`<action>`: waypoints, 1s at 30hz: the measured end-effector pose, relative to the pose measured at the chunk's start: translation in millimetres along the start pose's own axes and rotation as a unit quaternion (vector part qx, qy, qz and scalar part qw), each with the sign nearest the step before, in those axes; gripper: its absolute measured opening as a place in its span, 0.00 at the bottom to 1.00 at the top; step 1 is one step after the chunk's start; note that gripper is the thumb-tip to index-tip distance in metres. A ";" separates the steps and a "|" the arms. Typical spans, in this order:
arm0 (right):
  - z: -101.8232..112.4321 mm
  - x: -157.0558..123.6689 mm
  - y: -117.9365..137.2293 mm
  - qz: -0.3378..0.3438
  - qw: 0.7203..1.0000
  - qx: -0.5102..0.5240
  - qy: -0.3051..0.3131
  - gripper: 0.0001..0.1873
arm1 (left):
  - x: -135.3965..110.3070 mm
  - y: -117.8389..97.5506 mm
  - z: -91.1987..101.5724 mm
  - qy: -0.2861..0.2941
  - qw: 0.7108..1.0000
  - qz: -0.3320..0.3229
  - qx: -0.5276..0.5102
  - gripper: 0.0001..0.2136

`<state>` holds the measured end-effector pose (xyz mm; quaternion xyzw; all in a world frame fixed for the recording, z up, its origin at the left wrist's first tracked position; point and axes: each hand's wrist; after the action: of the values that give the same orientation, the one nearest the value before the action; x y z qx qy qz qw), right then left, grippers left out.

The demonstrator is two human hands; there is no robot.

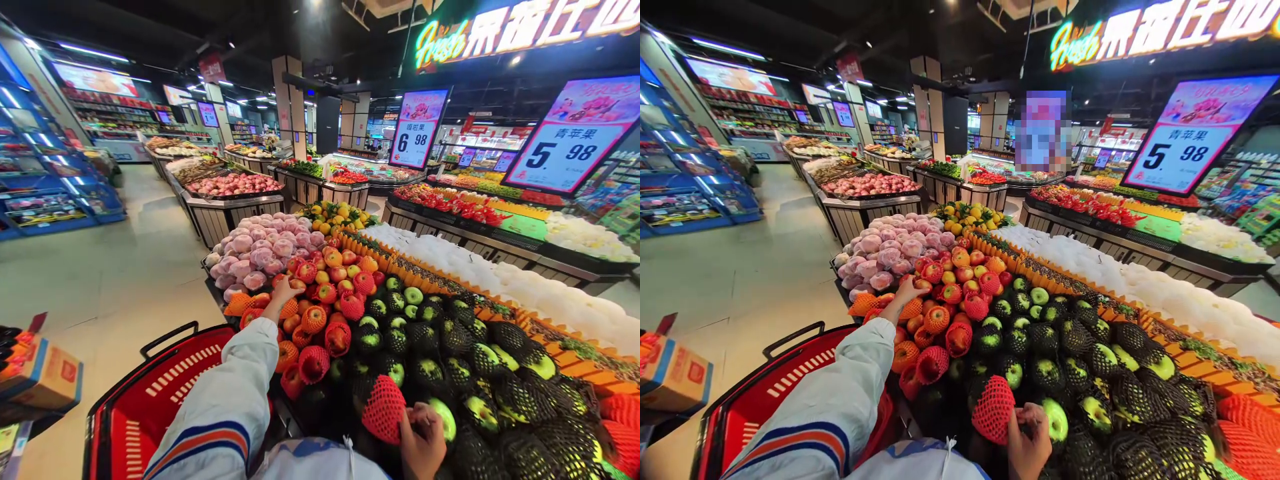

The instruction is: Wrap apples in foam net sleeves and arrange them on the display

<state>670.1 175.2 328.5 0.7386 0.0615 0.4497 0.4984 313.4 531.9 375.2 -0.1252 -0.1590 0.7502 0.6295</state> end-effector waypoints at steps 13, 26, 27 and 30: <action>-2.7 15.1 12.9 0.121 0.983 -0.101 0.089 0.11 | -6.1 -13.8 2.8 -0.007 0.980 -0.082 0.182 0.35; -7.8 16.1 13.2 0.137 0.978 -0.111 0.110 0.06 | -8.4 -31.1 19.7 0.047 0.948 -0.153 0.276 0.34; -8.0 16.4 14.2 0.137 0.978 -0.108 0.111 0.06 | -6.4 -33.0 20.4 0.053 0.945 -0.159 0.280 0.33; -8.9 17.1 18.6 0.129 0.980 -0.092 0.121 0.06 | 0.0 -38.1 21.3 0.069 0.939 -0.172 0.289 0.32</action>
<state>667.0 181.2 354.4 0.6315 -0.0162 0.6004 0.4904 339.5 536.2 409.9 0.0393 0.0892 0.6336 0.7674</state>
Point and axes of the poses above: each hand's wrist, its own x-axis towards the middle knuckle, its own z-axis out of the back of the hand, y = z × x, and after that the axes turned 8 degrees about x, right-handed
